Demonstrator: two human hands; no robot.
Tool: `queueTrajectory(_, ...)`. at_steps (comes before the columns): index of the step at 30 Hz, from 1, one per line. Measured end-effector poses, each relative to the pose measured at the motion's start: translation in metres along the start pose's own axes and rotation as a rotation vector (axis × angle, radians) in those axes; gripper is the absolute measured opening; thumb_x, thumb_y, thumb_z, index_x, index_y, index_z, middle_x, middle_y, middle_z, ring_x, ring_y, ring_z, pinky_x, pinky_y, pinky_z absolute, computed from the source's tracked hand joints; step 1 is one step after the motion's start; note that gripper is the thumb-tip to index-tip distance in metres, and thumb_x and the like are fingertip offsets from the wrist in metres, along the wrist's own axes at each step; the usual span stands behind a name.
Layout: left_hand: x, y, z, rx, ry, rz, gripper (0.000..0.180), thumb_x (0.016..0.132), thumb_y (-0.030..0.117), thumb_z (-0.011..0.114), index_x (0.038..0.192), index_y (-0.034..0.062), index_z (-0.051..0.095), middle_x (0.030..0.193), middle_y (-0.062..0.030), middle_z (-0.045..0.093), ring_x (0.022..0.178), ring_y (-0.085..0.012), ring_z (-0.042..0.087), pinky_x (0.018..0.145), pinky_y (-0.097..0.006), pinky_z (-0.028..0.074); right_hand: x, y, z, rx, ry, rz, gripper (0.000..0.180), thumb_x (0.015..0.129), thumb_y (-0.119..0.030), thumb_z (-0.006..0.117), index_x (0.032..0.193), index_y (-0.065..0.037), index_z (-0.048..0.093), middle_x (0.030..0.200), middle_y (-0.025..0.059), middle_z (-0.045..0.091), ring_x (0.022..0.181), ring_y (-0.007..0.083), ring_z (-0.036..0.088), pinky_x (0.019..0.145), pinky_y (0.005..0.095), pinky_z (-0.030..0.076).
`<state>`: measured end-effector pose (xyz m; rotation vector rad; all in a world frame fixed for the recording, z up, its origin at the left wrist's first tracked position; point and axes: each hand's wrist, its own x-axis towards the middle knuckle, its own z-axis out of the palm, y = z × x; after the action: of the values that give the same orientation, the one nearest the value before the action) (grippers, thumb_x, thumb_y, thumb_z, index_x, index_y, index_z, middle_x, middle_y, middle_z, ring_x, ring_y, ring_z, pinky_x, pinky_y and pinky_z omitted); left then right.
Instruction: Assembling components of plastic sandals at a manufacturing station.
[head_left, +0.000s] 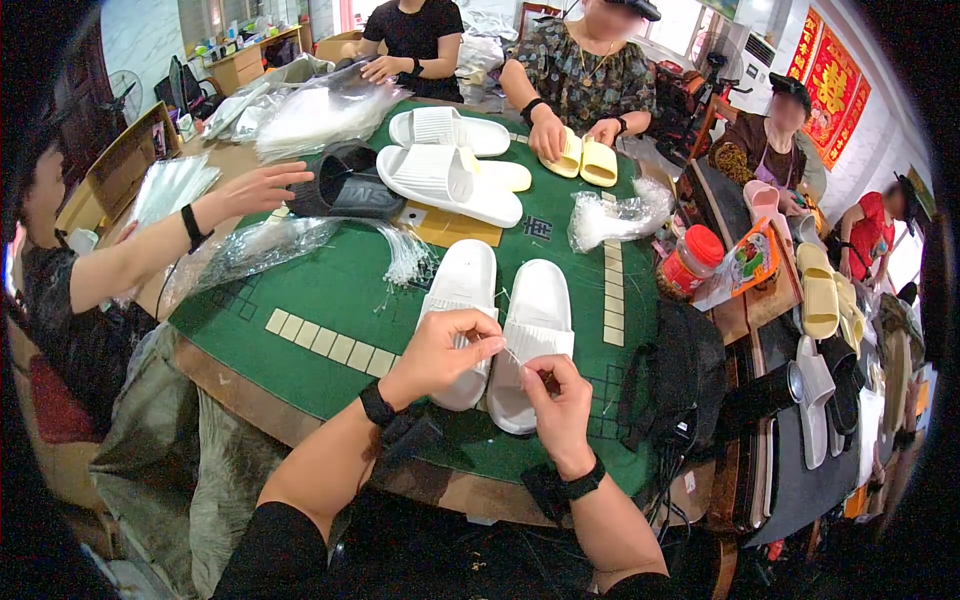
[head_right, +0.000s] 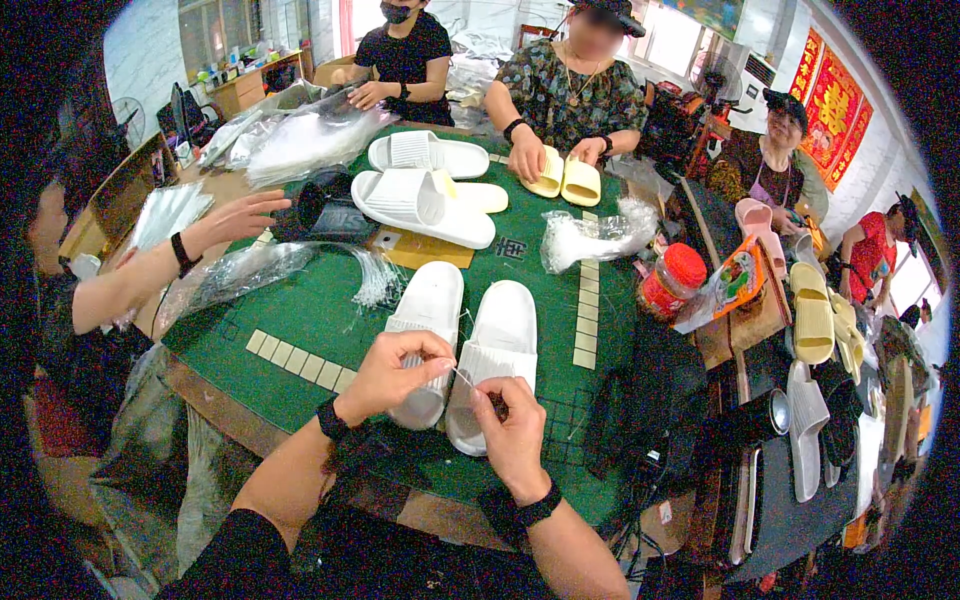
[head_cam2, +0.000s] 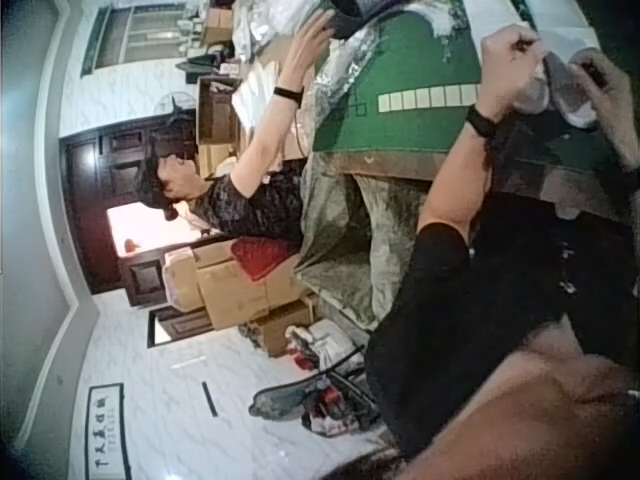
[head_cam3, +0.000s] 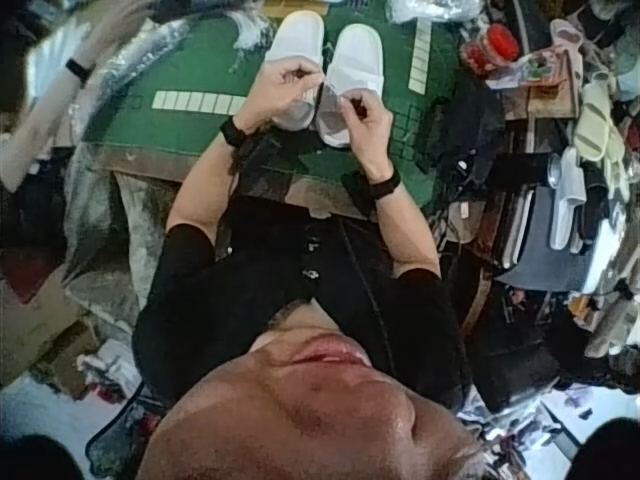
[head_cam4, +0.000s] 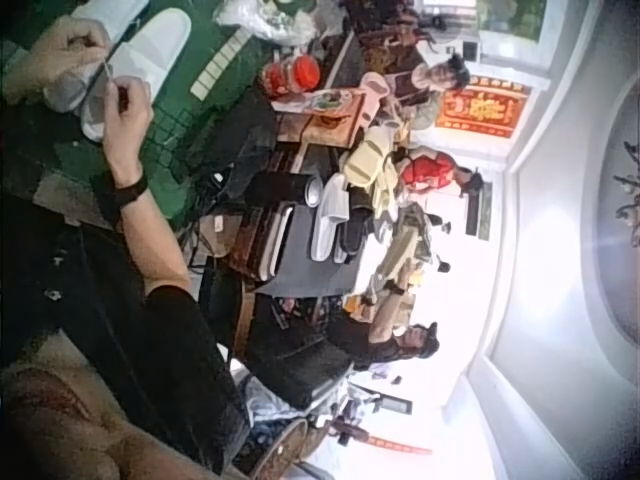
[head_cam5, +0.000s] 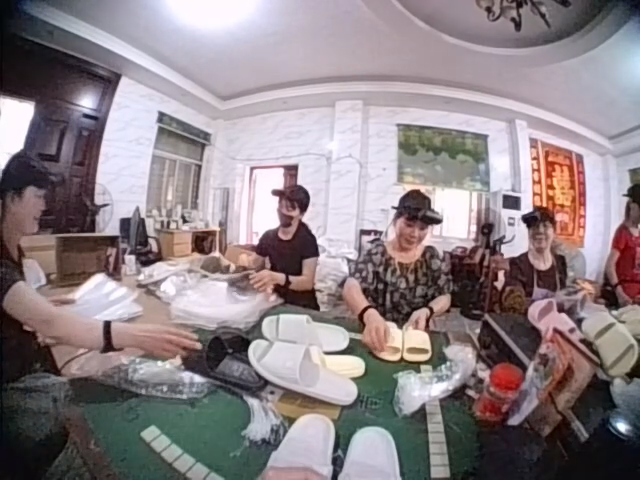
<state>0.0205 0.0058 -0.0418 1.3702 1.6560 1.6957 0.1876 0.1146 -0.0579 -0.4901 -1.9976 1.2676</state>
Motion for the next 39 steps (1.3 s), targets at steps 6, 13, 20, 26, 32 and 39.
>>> queueTrajectory(6,-0.001,0.004,0.003,0.028,-0.039,-0.023,0.012,0.087,0.010,0.068,0.087,-0.0011,0.067,0.086,-0.0043,0.068,0.081,-0.0108,0.060,0.076,-0.028,0.048,0.000,0.007,0.001,0.011,0.014,-0.013,0.006,0.084,-0.005,0.069,0.086,-0.001,0.064,0.076,0.0069,0.058,0.064,0.0138,0.053,0.059,0.0268,0.043)
queueTrajectory(13,-0.001,0.000,0.001,0.026,0.013,0.028,0.013,0.086,0.011,0.069,0.088,-0.0017,0.068,0.080,-0.0050,0.067,0.074,-0.0103,0.059,0.070,-0.027,0.048,0.000,0.001,0.000,-0.010,-0.002,0.001,0.006,0.085,-0.005,0.069,0.086,-0.001,0.064,0.076,0.0064,0.058,0.064,0.0134,0.053,0.058,0.0266,0.042)
queueTrajectory(20,0.001,0.006,-0.012,-0.055,0.096,-0.011,0.007,0.087,0.003,0.066,0.088,-0.0036,0.066,0.089,-0.0061,0.068,0.083,-0.0115,0.061,0.079,-0.027,0.049,-0.002,0.006,-0.002,0.028,-0.024,-0.002,0.006,0.089,-0.007,0.065,0.089,0.000,0.064,0.078,0.0033,0.059,0.065,0.0091,0.053,0.059,0.0238,0.043)
queueTrajectory(26,-0.004,0.026,-0.008,-0.276,0.100,-0.036,0.007,0.086,0.003,0.068,0.084,-0.0021,0.064,0.090,-0.0089,0.067,0.086,-0.0140,0.061,0.081,-0.028,0.049,0.002,-0.010,-0.010,0.069,-0.192,-0.063,0.019,0.091,-0.011,0.060,0.105,0.000,0.063,0.095,0.0087,0.063,0.083,0.0184,0.058,0.074,0.0296,0.047)
queueTrajectory(32,-0.012,0.060,-0.008,-0.331,0.010,0.133,0.010,0.087,0.007,0.067,0.082,-0.0013,0.063,0.086,-0.0127,0.065,0.082,-0.0186,0.061,0.077,-0.032,0.049,0.004,-0.031,-0.003,-0.087,-0.459,-0.359,0.036,0.079,-0.012,0.073,0.114,-0.005,0.063,0.123,0.0112,0.058,0.116,0.0317,0.052,0.099,0.0397,0.043)
queueTrajectory(39,-0.004,0.085,-0.036,-0.331,0.191,0.191,0.006,0.090,0.003,0.062,0.089,-0.0027,0.064,0.092,-0.0098,0.067,0.085,-0.0134,0.060,0.079,-0.028,0.049,-0.005,-0.024,0.002,0.381,-0.879,-0.191,0.008,0.088,-0.006,0.065,0.094,-0.001,0.063,0.106,0.0093,0.066,0.103,0.0249,0.061,0.092,0.0358,0.047)
